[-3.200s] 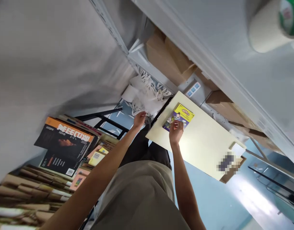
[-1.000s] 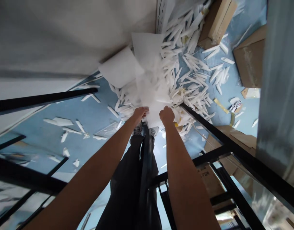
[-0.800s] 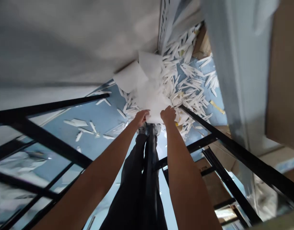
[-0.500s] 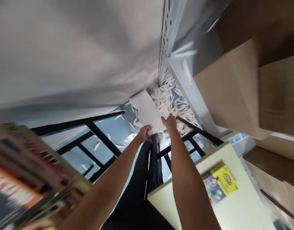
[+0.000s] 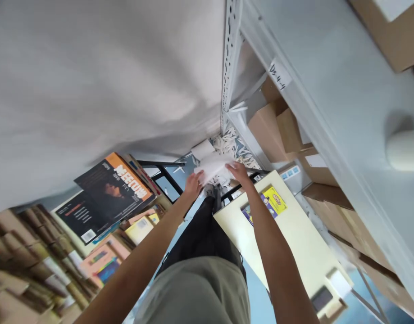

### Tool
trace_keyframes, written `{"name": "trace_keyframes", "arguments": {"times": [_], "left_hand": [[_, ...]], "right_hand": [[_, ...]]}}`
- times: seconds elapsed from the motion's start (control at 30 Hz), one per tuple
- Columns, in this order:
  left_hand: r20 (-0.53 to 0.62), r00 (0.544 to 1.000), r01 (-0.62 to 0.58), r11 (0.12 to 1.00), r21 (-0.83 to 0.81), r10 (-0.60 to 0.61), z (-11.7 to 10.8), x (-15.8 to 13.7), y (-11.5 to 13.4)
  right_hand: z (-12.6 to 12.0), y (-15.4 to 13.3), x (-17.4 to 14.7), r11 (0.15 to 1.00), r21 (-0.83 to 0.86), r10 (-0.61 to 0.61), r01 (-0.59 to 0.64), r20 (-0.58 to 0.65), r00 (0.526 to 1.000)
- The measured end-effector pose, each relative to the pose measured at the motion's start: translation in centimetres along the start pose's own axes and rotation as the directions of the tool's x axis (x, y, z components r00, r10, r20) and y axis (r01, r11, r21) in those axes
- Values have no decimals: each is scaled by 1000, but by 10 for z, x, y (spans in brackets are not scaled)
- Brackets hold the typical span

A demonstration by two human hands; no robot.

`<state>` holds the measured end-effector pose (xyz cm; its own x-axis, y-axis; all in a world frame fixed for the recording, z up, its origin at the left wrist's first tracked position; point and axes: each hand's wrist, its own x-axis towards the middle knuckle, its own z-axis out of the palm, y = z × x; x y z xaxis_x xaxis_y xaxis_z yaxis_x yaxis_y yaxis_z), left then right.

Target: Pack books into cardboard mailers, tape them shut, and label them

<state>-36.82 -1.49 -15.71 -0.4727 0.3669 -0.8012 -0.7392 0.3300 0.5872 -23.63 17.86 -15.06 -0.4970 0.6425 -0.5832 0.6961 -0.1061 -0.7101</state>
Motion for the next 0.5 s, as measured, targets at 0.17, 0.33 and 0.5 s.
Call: {"name": "trace_keyframes", "arguments": {"times": [0.17, 0.33, 0.5], "left_hand": [[73, 980, -184, 983, 13, 183, -4, -71, 47], [148, 893, -435, 899, 52, 424, -22, -161, 89], [276, 799, -593, 776, 214, 534, -16, -252, 106]], "right_hand": [[-55, -61, -51, 979, 114, -176, 166, 79, 981], [-112, -127, -124, 940, 132, -337, 315, 203, 919], [-163, -160, -210, 922, 48, -386, 385, 215, 897]]}}
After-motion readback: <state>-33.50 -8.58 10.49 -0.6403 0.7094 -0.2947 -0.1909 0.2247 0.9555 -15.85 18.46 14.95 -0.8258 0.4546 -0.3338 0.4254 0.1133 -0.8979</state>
